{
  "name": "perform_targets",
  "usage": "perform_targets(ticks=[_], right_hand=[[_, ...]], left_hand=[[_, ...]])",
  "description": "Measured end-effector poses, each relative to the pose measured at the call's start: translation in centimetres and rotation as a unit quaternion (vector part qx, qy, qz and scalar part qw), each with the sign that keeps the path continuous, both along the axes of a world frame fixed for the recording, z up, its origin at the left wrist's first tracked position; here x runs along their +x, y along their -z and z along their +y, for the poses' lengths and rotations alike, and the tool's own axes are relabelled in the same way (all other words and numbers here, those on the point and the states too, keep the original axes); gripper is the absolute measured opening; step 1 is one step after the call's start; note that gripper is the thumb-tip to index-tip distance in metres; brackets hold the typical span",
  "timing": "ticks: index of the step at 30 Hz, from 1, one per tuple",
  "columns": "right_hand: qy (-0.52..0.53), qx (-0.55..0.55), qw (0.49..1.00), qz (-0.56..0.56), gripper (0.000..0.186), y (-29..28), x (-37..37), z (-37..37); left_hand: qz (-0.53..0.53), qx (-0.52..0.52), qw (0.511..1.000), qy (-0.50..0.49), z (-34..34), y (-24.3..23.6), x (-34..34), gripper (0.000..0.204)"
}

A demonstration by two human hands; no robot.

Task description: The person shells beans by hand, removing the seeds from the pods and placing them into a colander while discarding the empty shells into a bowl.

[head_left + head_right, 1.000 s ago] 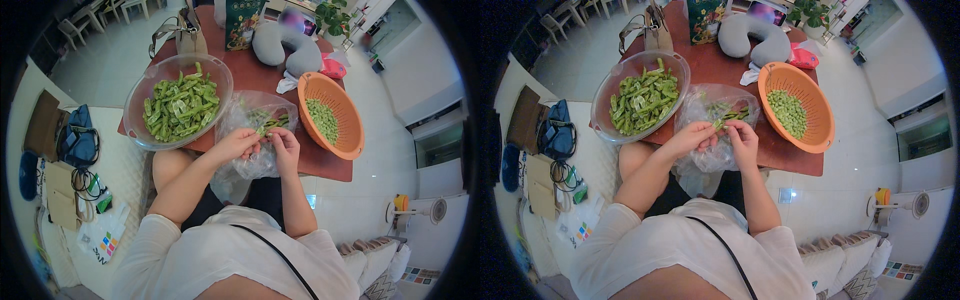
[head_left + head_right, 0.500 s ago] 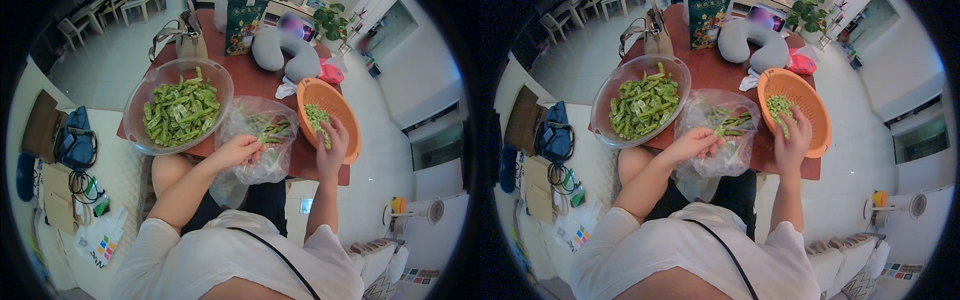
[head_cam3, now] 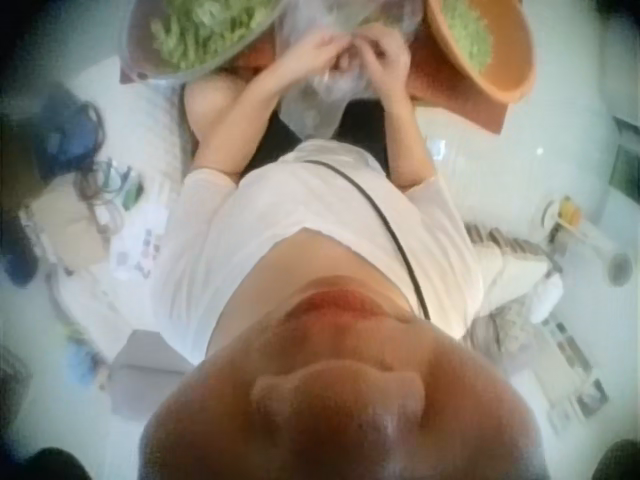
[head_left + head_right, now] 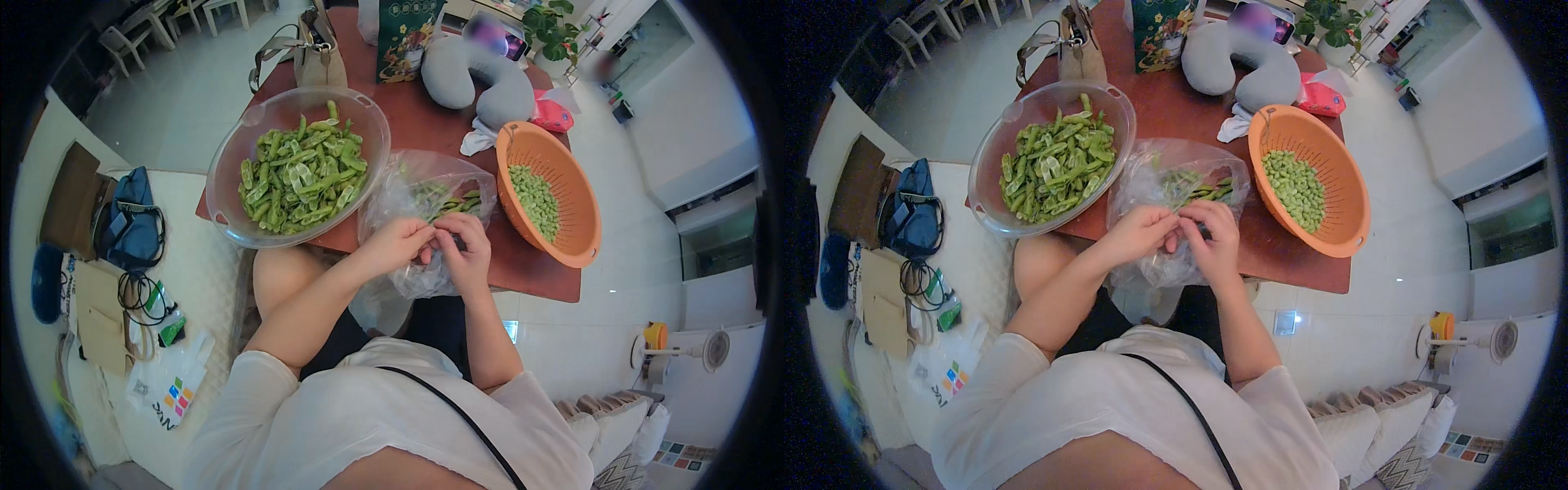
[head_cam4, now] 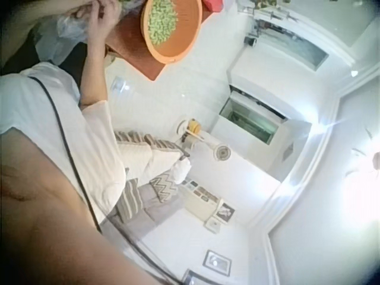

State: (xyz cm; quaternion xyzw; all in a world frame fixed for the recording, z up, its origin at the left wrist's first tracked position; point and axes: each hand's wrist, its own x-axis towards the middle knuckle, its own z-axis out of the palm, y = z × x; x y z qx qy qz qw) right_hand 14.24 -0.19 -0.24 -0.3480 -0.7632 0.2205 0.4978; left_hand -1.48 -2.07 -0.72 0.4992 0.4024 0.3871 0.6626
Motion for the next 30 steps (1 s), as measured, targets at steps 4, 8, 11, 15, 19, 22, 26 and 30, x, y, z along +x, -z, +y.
perform_targets(ticks=[4, 8, 11, 15, 19, 22, 26, 30], right_hand=[[-0.008, -0.026, 1.000, 0.004, 0.012, 0.1, 0.2, 0.2], [-0.037, -0.041, 0.998, 0.001, 0.014, 0.3, 0.2, 0.4], [-0.047, -0.050, 0.998, -0.005, 0.016, 0.5, 0.2, 0.5], [-0.061, -0.080, 0.995, -0.001, 0.016, 0.3, 0.2, 0.4], [-0.075, -0.074, 0.994, 0.004, 0.016, 0.7, 0.5, 0.6], [-0.085, -0.085, 0.993, -0.004, 0.015, 0.7, 0.8, 0.7], [-0.103, -0.101, 0.989, -0.011, 0.016, 0.7, 0.8, 0.7], [-0.109, -0.155, 0.981, 0.031, 0.016, 0.8, 0.9, 0.8]], left_hand=[[-0.031, -0.005, 0.999, -0.011, -0.2, 0.3, 0.1, 0.022], [-0.011, 0.016, 0.999, -0.037, -0.5, -0.2, -0.1, 0.025], [0.033, 0.047, 0.997, -0.046, -0.6, 0.1, -0.1, 0.024], [0.092, 0.088, 0.991, -0.036, -0.8, 0.3, 0.0, 0.022], [0.144, 0.131, 0.980, -0.051, -1.2, -0.6, 0.1, 0.021], [0.165, 0.130, 0.977, -0.046, -1.2, -1.2, 0.2, 0.021], [0.101, 0.055, 0.992, -0.058, -1.5, -0.9, 0.2, 0.022], [0.102, 0.043, 0.992, -0.053, -1.1, -0.8, 0.1, 0.023]])
